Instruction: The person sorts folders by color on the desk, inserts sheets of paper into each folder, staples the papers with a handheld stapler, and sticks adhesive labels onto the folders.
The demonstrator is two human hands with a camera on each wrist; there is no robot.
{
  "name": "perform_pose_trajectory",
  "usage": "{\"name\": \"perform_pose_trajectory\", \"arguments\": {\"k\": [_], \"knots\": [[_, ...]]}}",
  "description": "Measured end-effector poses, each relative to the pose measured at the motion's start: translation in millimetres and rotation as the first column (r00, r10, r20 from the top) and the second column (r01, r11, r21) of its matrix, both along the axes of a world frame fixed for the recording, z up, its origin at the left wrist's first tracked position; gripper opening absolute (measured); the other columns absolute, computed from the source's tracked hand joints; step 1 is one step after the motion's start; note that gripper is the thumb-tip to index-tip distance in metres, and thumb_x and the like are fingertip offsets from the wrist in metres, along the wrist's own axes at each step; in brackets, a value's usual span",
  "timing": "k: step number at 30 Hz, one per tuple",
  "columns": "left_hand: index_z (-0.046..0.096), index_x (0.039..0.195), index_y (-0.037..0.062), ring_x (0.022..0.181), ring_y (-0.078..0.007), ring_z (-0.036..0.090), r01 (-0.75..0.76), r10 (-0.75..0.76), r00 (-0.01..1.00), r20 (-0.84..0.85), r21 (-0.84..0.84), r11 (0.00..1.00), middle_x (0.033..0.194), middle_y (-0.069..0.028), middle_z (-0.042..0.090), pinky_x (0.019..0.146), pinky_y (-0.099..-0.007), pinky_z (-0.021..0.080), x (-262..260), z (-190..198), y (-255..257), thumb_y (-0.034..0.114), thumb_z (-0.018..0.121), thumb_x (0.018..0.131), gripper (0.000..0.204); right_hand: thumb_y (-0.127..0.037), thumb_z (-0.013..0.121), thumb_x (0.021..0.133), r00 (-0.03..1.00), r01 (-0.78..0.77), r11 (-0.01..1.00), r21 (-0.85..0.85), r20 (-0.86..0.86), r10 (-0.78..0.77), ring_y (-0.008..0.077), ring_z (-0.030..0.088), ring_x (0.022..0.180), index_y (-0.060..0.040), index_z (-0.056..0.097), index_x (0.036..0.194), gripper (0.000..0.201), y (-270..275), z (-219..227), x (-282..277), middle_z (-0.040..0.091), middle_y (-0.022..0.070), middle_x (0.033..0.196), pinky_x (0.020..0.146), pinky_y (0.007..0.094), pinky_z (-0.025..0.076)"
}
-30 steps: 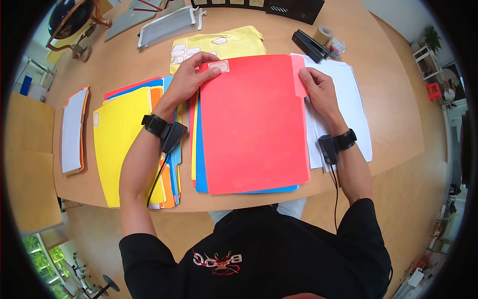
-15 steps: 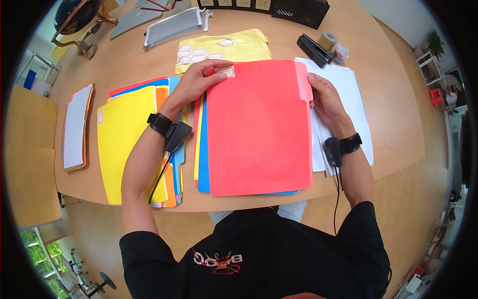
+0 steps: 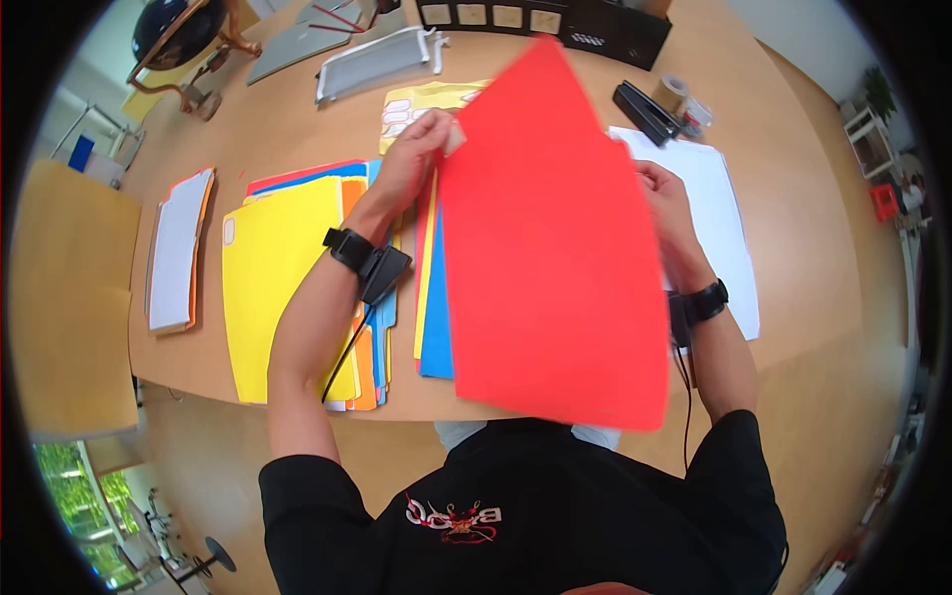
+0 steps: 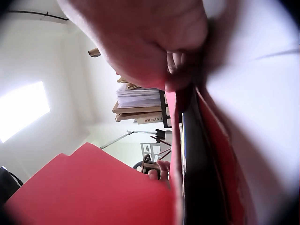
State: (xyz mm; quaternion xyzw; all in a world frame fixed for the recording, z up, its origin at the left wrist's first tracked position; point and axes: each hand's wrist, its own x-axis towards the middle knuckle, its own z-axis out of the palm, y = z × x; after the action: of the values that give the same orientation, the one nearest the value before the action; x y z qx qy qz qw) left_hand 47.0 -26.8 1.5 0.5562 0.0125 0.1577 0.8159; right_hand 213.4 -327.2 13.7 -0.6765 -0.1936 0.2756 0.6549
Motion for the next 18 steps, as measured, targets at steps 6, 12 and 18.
{"name": "perform_pose_trajectory", "arguments": {"k": [6,12,18], "knots": [[0.067,0.104,0.0093,0.073,-0.0007,0.048,-0.279,0.292,0.956,-0.033,0.212,0.937,0.083,0.0095,0.057,0.065,-0.0178,0.036,3.2,0.5,9.2,0.029,0.057,0.102,0.022,-0.019,0.066,0.094,0.992,0.024,0.996,-0.088,0.125,-0.013,0.0059,0.06,0.066,0.0044,0.063,0.114,0.031,-8.7,2.2,1.0,0.068,0.0039,0.081,0.058,0.0225,0.048],[0.063,0.105,0.0064,0.093,-0.0076,0.055,-0.186,0.193,0.981,0.032,-0.142,0.972,0.099,0.0012,0.06,0.084,-0.0237,0.045,-1.2,7.2,1.5,0.022,0.053,0.104,0.018,-0.034,0.073,0.082,0.621,0.403,0.754,-0.519,0.76,0.191,0.032,0.068,0.095,-0.0014,0.063,0.123,0.053,-60.7,33.0,43.2,0.071,0.0183,0.103,0.084,0.0409,0.053],[0.059,0.114,0.0014,0.105,-0.0183,0.056,-0.415,0.443,0.887,-0.133,0.193,0.889,0.118,-0.0088,0.057,0.089,-0.0348,0.05,6.7,-34.8,33.5,0.024,0.048,0.103,0.028,-0.032,0.075,0.077,0.576,0.669,0.422,-0.612,0.785,0.228,0.0331,0.068,0.094,-0.0043,0.068,0.105,0.039,-110.8,29.2,76.3,0.071,0.0161,0.101,0.083,0.0426,0.053]]}}
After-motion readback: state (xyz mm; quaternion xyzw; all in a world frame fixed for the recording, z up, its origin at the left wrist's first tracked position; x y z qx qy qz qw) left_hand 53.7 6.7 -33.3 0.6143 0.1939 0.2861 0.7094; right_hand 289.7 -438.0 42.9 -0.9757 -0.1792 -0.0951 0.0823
